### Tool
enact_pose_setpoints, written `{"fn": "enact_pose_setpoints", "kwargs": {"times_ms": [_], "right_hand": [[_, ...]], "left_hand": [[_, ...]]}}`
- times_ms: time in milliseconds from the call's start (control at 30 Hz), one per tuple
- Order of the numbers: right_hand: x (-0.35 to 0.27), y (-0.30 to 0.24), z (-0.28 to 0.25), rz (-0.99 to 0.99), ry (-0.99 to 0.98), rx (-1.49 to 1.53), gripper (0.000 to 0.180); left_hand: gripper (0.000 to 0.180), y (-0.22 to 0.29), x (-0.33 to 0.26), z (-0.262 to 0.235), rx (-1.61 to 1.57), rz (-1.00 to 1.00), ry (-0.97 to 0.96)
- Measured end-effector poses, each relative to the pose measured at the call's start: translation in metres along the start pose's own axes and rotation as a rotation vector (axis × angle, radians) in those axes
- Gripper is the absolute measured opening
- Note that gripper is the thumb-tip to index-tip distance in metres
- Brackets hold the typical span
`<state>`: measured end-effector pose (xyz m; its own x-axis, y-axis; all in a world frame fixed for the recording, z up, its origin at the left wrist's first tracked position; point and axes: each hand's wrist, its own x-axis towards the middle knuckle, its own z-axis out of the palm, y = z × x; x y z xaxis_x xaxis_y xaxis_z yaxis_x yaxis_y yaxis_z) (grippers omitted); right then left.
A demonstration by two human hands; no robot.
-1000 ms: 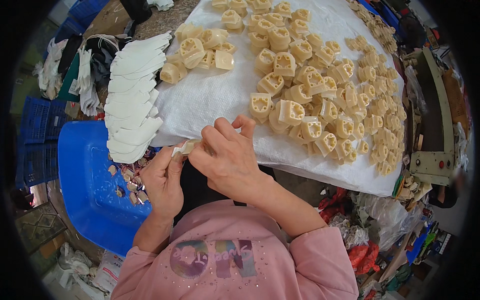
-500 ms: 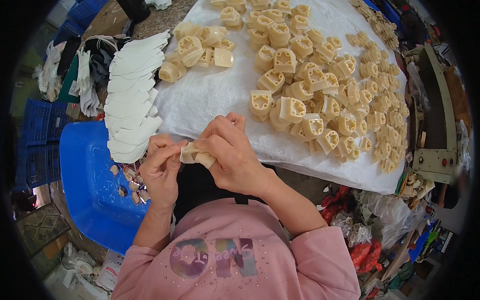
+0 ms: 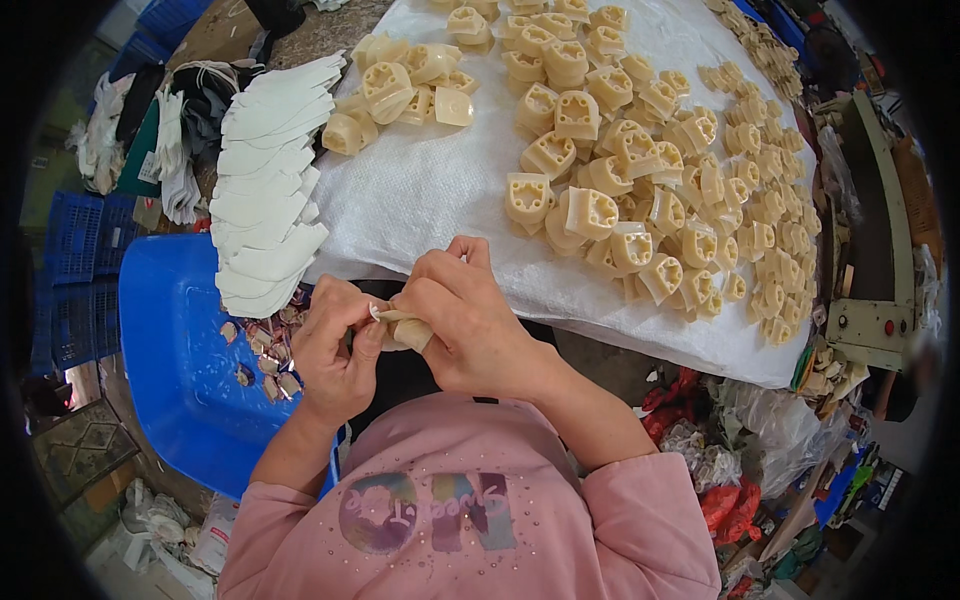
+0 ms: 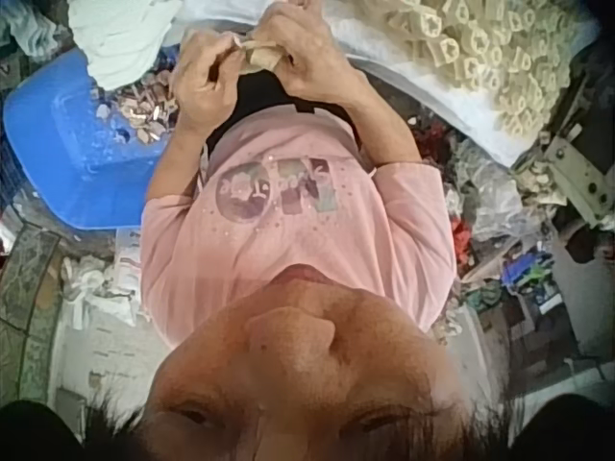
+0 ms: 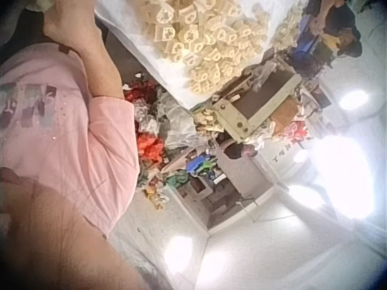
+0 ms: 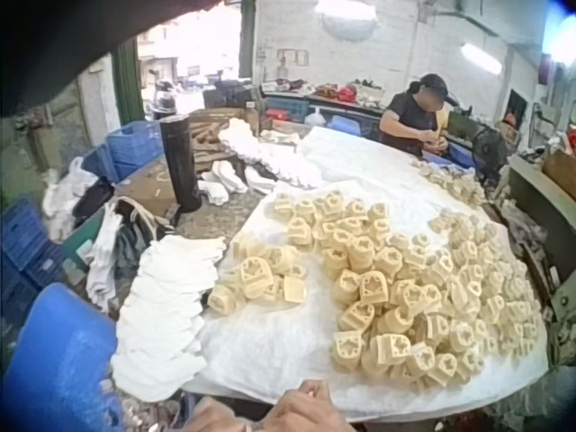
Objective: The recorder is inspecting and separating rubber shoe sole components at a workstation.
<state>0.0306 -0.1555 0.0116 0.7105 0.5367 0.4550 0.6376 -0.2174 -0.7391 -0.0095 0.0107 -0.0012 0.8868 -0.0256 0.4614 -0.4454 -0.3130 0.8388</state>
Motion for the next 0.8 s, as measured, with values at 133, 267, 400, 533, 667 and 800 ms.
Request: {"fn": "enact_pose_setpoints", "kwargs": {"times_ms": [133, 267, 400, 533, 667, 800], "right_hand": [[-0.002, -0.002, -0.001, 0.026, -0.062, -0.052, 0.031], [-0.003, -0.005, 0.002, 0.046, -0.128, -0.068, 0.032], [-0.005, 0.006, 0.003, -0.007, -0.14, -0.036, 0.03], [-0.002, 0.007, 0.004, -0.109, 0.054, -0.083, 0.024], [0.009, -0.005, 0.004, -0.13, 0.0, -0.211, 0.027], [0.001, -0.011, -0.001, 0.038, 0.072, 0.057, 0.031]], "left_hand": [[0.008, -0.002, 0.009, 0.002, 0.061, 0.152, -0.012], [0.013, -0.006, 0.009, 0.003, 0.037, 0.132, -0.031], [0.01, 0.002, 0.006, 0.002, 0.006, 0.054, -0.06], [0.011, 0.005, 0.006, -0.003, 0.079, 0.103, 0.033], [0.024, -0.015, 0.002, -0.013, 0.165, 0.206, 0.175], [0.03, -0.02, 0.001, -0.017, 0.065, 0.112, 0.292]]}}
